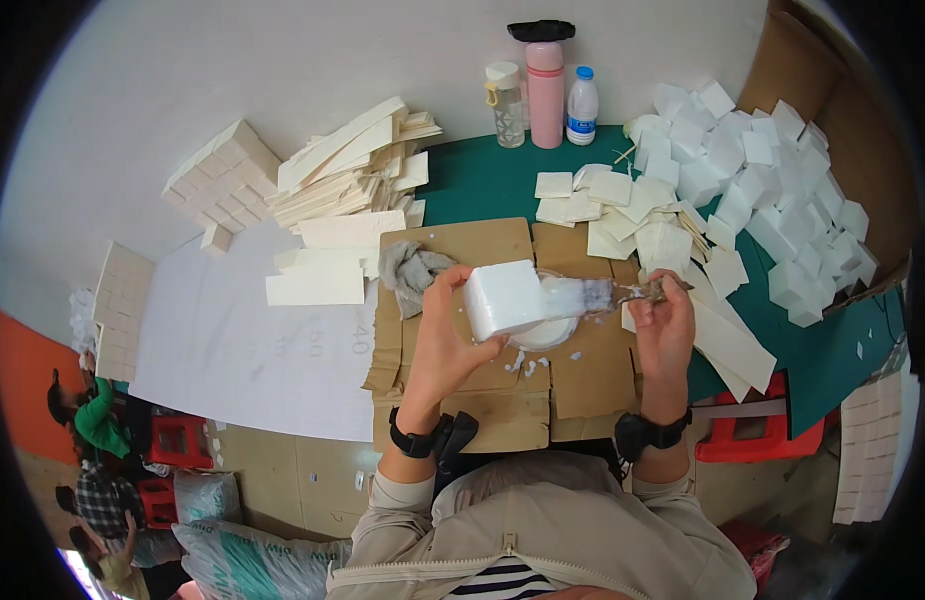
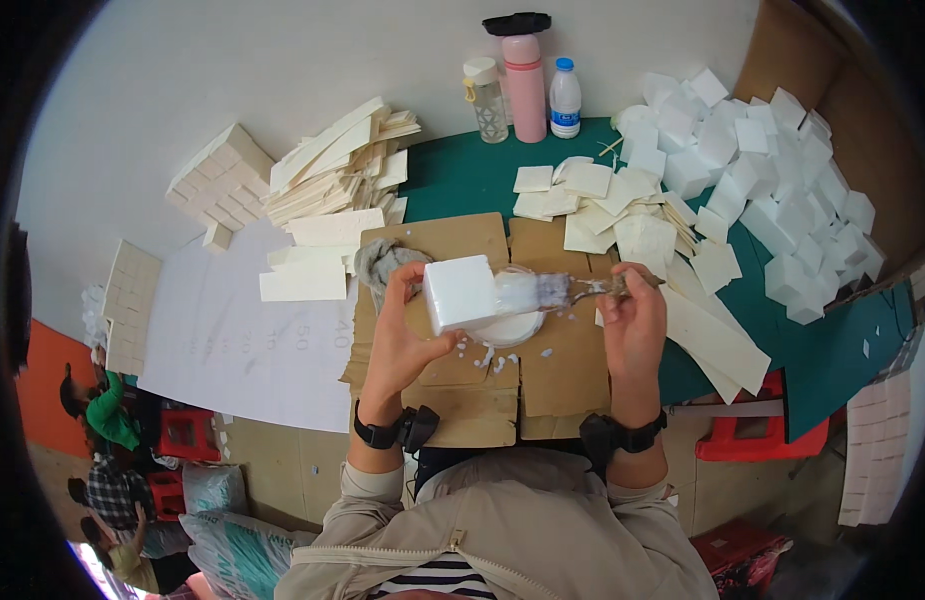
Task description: The person wipes their hands with a cloth, applies glue to a foam block with a brush, and then presses foam strips onto the glued surfaces.
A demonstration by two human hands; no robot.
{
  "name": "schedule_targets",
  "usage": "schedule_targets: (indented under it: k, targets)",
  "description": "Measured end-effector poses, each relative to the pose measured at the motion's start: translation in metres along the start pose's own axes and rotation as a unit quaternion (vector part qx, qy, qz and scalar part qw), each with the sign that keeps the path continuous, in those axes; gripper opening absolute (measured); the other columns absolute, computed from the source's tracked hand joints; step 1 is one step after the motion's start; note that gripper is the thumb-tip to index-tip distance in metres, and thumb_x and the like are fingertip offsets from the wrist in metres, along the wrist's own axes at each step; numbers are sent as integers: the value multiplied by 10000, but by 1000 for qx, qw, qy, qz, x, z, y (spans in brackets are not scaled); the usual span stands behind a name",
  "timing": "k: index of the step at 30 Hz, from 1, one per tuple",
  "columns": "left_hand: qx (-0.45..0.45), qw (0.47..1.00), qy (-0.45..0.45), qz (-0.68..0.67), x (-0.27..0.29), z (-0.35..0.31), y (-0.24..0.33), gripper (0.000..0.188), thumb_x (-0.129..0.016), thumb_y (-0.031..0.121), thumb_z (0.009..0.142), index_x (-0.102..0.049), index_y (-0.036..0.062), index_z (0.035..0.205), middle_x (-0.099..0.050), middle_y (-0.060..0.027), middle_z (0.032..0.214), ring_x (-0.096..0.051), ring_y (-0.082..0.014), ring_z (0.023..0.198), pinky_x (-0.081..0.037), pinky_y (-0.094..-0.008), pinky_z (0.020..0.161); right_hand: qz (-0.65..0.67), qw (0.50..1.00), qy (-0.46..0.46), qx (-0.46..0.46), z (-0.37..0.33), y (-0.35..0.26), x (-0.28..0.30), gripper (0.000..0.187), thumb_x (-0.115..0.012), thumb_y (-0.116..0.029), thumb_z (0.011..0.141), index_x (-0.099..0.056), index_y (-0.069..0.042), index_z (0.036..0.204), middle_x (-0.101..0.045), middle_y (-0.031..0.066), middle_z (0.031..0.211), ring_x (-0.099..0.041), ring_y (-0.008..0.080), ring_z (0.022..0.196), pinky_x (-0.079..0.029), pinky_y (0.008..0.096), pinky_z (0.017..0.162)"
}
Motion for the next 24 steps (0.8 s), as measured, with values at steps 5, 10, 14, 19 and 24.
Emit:
schedule_targets:
  k: [5,10,14,19,24]
  targets:
    - [-3,1000,-7,3,-4,-3,-2,768,-800,112,625,-445,38,1301,-515,-132,1254,-482,-292,1210,-355,-394,1073,39,999,15,-1,-5,-1,-15,189,-515,-182,992,-574,-6,1023,-497,11,719,-424,86,593,-365,256,593]
    - [-13,1000,-19,2,-1,-4,-2,760,-800,111,631,-447,37,1300,-511,-126,1264,-476,-286,1225,-353,-389,1078,-12,1000,28,2,-1,0,-11,202,-507,-208,997,-569,-17,1018,-488,0,684,-427,84,591,-366,252,600]
    - [-8,999,-31,-5,0,-5,1,752,-797,113,641,-444,29,1300,-492,-142,1281,-460,-302,1249,-355,-387,1081,12,1000,26,4,-3,-4,-13,206,-505,-240,1003,-564,-43,1004,-482,-10,640,-435,85,583,-366,247,615]
    - [-4,999,-9,-49,-4,-4,-3,765,-793,68,610,-452,54,1296,-511,-80,1256,-481,-234,1237,-328,-391,1117,2,1000,16,-17,-7,4,-18,199,-512,-243,995,-569,-53,1006,-478,-9,636,-433,89,574,-366,249,618]
    - [-7,998,-15,-54,-5,-5,-8,794,-783,53,605,-428,60,1315,-505,-73,1252,-482,-229,1232,-311,-389,1138,17,999,45,22,-1,-1,0,203,-516,-256,991,-570,-62,1020,-479,-5,620,-435,97,565,-366,253,613]
Point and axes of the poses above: each hand's wrist, its own z-axis towards the middle knuckle, its own x-axis out of the back of the hand, y = z × x, the point moved 3 cm from there along z, towards the middle knuckle
